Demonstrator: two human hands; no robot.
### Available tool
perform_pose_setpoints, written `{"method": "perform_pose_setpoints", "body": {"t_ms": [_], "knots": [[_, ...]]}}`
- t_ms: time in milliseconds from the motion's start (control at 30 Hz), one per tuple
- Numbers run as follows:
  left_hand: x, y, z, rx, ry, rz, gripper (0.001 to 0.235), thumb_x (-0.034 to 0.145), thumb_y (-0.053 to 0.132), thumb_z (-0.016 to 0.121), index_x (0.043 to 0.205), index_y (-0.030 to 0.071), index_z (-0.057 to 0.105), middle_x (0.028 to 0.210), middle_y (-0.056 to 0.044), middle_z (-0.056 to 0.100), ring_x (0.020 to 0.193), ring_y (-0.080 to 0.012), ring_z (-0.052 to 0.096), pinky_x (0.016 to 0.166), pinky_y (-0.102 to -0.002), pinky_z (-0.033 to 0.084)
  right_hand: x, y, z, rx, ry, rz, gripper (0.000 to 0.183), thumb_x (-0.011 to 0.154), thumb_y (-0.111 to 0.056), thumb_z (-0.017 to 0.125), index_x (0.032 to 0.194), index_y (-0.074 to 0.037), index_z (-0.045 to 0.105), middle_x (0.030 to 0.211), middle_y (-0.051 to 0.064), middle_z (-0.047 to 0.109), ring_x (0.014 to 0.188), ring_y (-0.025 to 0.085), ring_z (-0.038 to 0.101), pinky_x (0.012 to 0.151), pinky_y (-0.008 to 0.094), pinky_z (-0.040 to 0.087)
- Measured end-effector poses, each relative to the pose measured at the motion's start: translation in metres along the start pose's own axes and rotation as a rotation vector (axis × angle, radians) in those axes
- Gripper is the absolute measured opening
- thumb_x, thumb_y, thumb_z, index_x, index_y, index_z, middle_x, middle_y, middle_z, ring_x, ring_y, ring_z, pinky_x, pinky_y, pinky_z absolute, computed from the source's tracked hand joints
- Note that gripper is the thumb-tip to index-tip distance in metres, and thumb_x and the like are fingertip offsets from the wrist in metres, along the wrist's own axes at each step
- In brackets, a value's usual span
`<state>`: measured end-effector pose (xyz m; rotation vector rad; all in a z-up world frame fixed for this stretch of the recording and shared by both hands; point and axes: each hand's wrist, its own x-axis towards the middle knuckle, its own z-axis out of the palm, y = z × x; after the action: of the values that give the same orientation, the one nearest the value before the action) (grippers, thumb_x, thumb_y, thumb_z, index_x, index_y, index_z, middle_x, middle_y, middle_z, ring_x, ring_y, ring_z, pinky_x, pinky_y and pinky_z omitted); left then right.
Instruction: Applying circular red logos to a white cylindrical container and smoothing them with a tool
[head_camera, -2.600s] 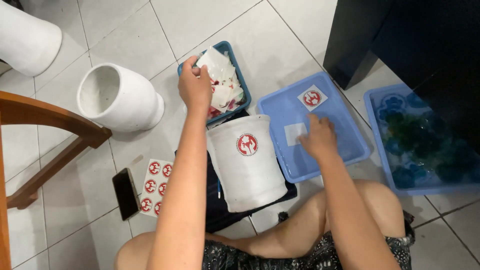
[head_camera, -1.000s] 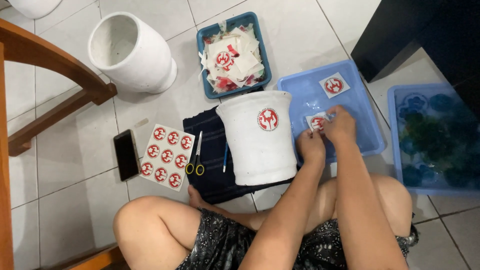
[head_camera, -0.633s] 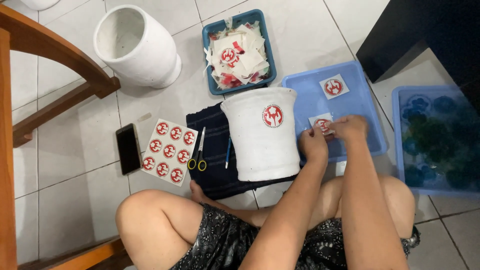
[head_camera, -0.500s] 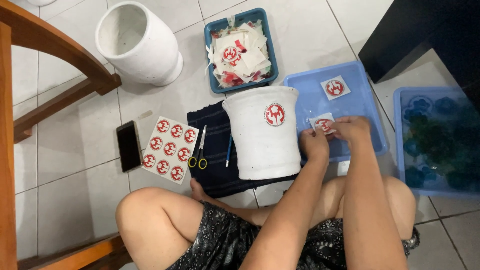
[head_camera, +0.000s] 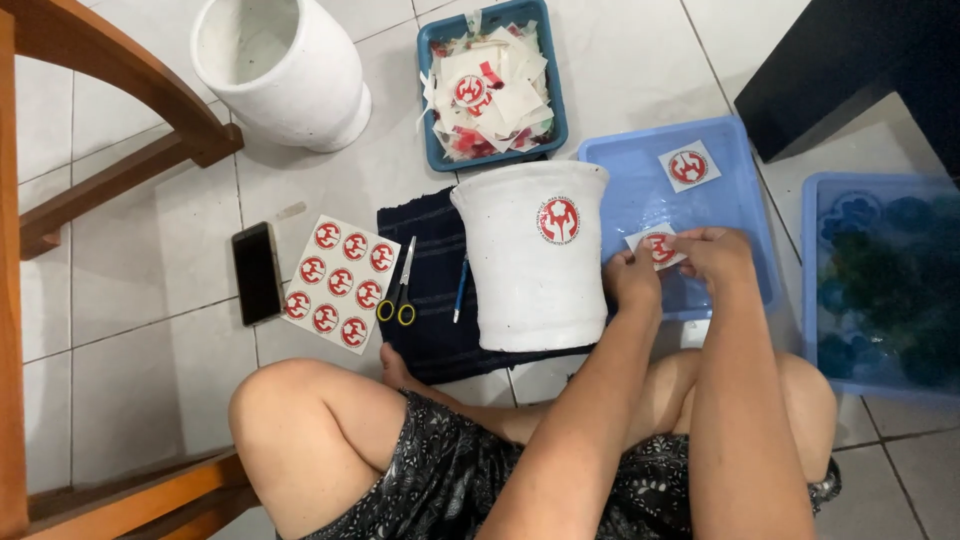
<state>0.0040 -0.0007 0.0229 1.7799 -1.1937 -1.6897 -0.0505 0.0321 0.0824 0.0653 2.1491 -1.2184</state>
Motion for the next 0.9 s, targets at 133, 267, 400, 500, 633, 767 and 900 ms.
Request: {"method": "perform_pose_setpoints", "body": {"t_ms": [133, 267, 400, 500, 633, 767, 900], "knots": [[-0.004, 0.006, -0.006, 0.044, -0.016, 0.003, 0.036, 0.083, 0.037, 0.063, 0.095, 0.003, 0.063, 0.091, -0.013, 0.063, 0.094, -0.0269, 0.063, 0.077, -0.034, 0.051, 0.025, 0.017, 0.004, -0.016, 0.034, -0.011, 0.020, 0.074, -0.010, 0.074, 0.088, 0.001, 0.067, 0.075, 0.022, 0.062, 0.063, 0.021, 0.062, 0.051, 0.026, 0.055], [-0.004, 0.005, 0.000, 0.021, -0.013, -0.005, 0.031, 0.086, 0.034, 0.062, 0.095, 0.005, 0.063, 0.088, -0.011, 0.063, 0.091, -0.0248, 0.063, 0.074, -0.033, 0.051, 0.040, 0.027, 0.009, -0.045, 0.090, -0.031, 0.019, 0.074, -0.014, 0.075, 0.085, 0.000, 0.067, 0.068, 0.019, 0.062, 0.058, 0.022, 0.064, 0.047, 0.027, 0.056], [0.004, -0.006, 0.008, 0.087, 0.005, 0.027, 0.034, 0.081, 0.041, 0.065, 0.093, 0.010, 0.064, 0.086, -0.007, 0.064, 0.089, -0.0228, 0.064, 0.074, -0.031, 0.051, 0.040, 0.027, 0.009, -0.051, 0.104, -0.071, 0.019, 0.077, -0.016, 0.071, 0.085, 0.001, 0.067, 0.069, 0.019, 0.062, 0.058, 0.023, 0.065, 0.049, 0.029, 0.056], [0.013, -0.019, 0.015, 0.135, 0.047, 0.088, 0.030, 0.078, 0.032, 0.070, 0.092, 0.007, 0.062, 0.084, -0.009, 0.063, 0.088, -0.0255, 0.064, 0.074, -0.034, 0.051, 0.032, 0.020, 0.003, -0.258, 0.139, -0.166, 0.012, 0.079, -0.020, 0.068, 0.080, -0.008, 0.069, 0.055, 0.010, 0.061, 0.046, 0.021, 0.062, 0.045, 0.030, 0.054], [0.036, -0.046, 0.029, 0.154, 0.098, 0.183, 0.023, 0.079, 0.027, 0.070, 0.088, 0.007, 0.063, 0.079, -0.008, 0.063, 0.083, -0.0258, 0.065, 0.070, -0.033, 0.051, 0.088, 0.053, -0.005, -0.577, 0.268, -0.365, 0.014, 0.081, -0.031, 0.071, 0.078, -0.017, 0.071, 0.052, 0.007, 0.061, 0.054, 0.028, 0.065, 0.048, 0.038, 0.054], [0.004, -0.014, 0.010, 0.015, -0.058, 0.121, 0.030, 0.075, 0.020, 0.057, 0.102, 0.009, 0.057, 0.094, -0.009, 0.065, 0.085, -0.0243, 0.062, 0.076, -0.033, 0.048, 0.082, 0.048, -0.011, -0.675, 0.393, -0.424, 0.021, 0.082, -0.043, 0.071, 0.084, -0.022, 0.074, 0.076, 0.006, 0.069, 0.074, 0.028, 0.066, 0.068, 0.038, 0.049], [-0.064, 0.052, -0.015, 0.171, -0.335, 0.043, 0.076, 0.074, 0.014, 0.041, 0.140, -0.008, 0.009, 0.140, -0.028, 0.020, 0.134, -0.0360, 0.019, 0.110, -0.036, 0.018, 0.055, 0.034, -0.021, -0.544, 0.412, -0.590, 0.020, 0.089, -0.033, 0.073, 0.084, -0.014, 0.070, 0.075, 0.005, 0.067, 0.069, 0.025, 0.064, 0.065, 0.039, 0.048]]}}
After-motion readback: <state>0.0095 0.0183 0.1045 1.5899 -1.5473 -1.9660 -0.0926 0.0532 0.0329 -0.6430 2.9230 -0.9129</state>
